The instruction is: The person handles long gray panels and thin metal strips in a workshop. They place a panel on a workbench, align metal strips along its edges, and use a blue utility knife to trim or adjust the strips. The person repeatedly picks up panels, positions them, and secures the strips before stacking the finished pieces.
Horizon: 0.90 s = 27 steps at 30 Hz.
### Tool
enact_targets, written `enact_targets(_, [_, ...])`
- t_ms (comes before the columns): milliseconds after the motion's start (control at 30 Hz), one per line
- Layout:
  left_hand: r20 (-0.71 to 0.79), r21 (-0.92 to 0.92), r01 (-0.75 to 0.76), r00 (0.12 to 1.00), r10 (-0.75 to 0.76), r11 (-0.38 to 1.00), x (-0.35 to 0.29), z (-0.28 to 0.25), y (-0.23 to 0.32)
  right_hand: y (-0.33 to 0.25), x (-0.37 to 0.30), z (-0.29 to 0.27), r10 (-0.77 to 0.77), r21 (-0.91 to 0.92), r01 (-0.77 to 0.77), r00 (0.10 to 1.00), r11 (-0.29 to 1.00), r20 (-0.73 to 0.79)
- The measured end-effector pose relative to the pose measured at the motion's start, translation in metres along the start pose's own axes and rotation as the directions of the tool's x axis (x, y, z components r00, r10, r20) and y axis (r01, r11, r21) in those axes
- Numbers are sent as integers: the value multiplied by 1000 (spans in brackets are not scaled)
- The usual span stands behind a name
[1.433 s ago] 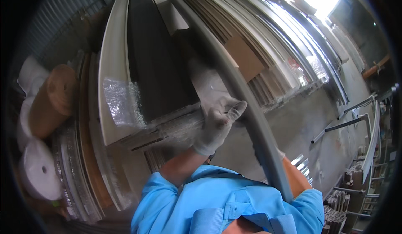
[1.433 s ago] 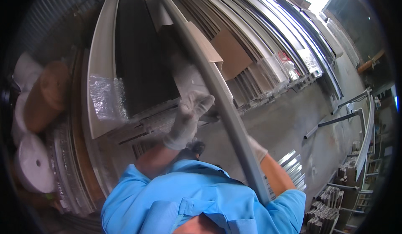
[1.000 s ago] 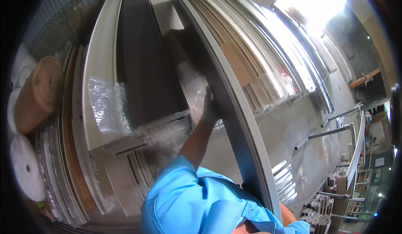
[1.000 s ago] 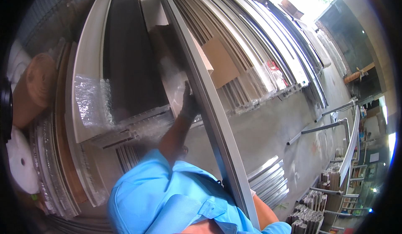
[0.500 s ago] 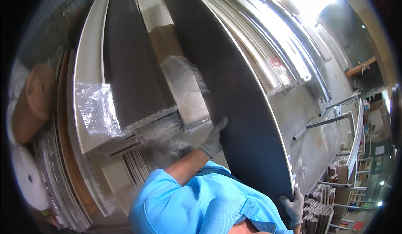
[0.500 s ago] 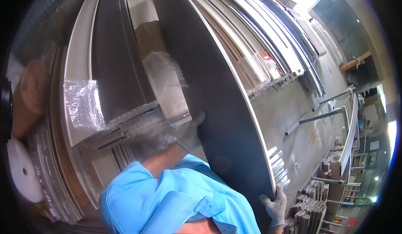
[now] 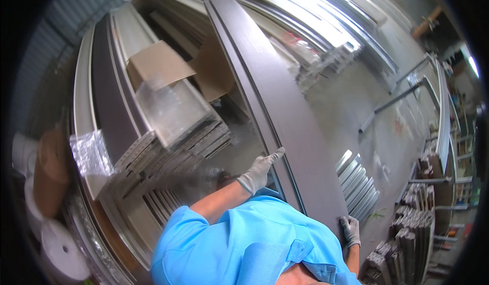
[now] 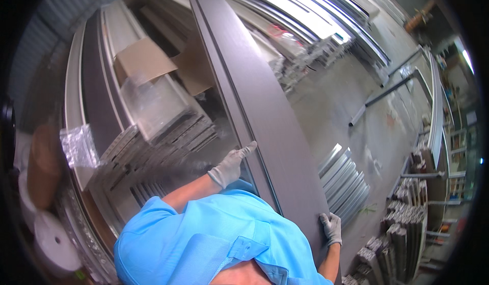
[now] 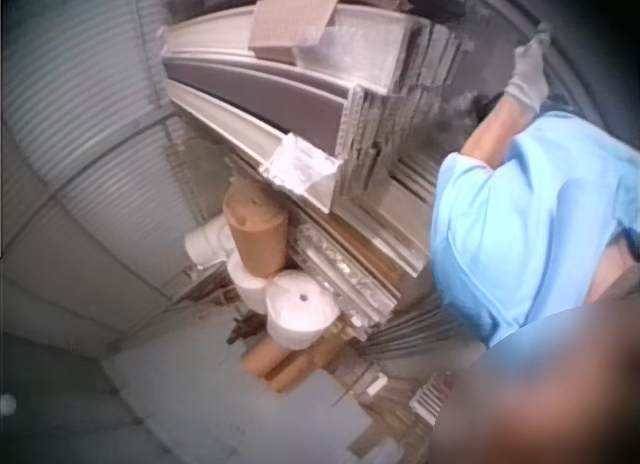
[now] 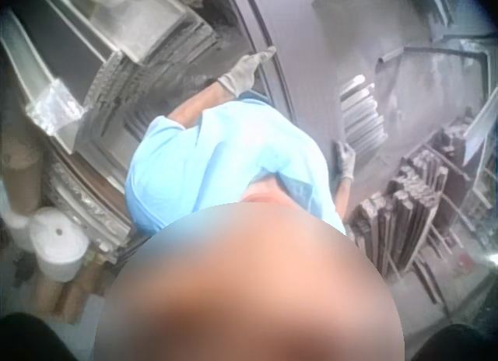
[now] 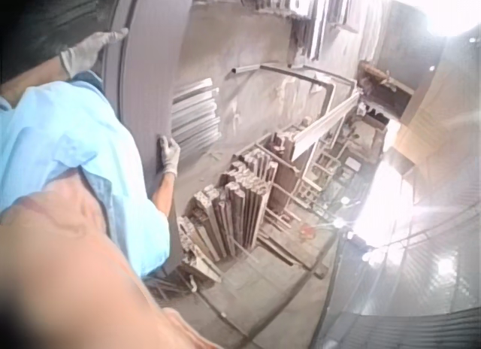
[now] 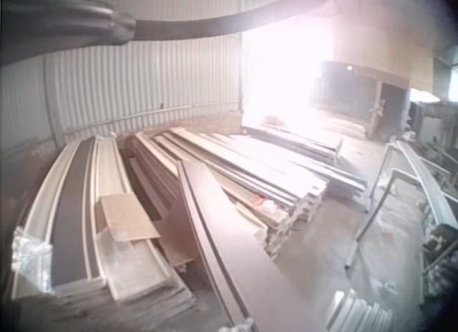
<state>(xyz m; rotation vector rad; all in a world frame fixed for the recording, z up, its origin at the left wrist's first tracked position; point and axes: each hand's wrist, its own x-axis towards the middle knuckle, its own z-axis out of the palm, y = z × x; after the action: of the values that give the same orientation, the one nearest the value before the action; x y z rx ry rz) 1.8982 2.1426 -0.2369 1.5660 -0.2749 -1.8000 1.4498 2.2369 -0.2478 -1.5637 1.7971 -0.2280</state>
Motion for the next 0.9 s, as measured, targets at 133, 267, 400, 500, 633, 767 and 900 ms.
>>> enact_targets(133, [-23,77,93,996,-92,993,9,65,12,27,-6,-33,164,43,-165,986,985,19])
enact_targets(267, [382,612,-469,880,282,637,36,94,25,27,-10,-63,224,133,-216,974,967,-45])
enact_targets(400, [557,-12,-22,830,25,1000,84,134,44,15,1,-79,390,136,-378,917,916,-81])
enact_targets(500, [509,236,-137,861,-3,962,114,171,77,7,16,-89,490,168,-469,864,867,-117])
enact_targets(633, [550,175,42,825,-133,984,155,213,119,-9,34,-98,521,207,-479,812,853,-263])
enact_targets(767, [628,267,-100,773,-94,958,211,272,151,-19,62,-114,560,226,-512,757,829,-337])
enact_targets(900, [769,416,-601,633,89,683,233,346,178,3,90,-135,569,415,-421,741,807,-356])
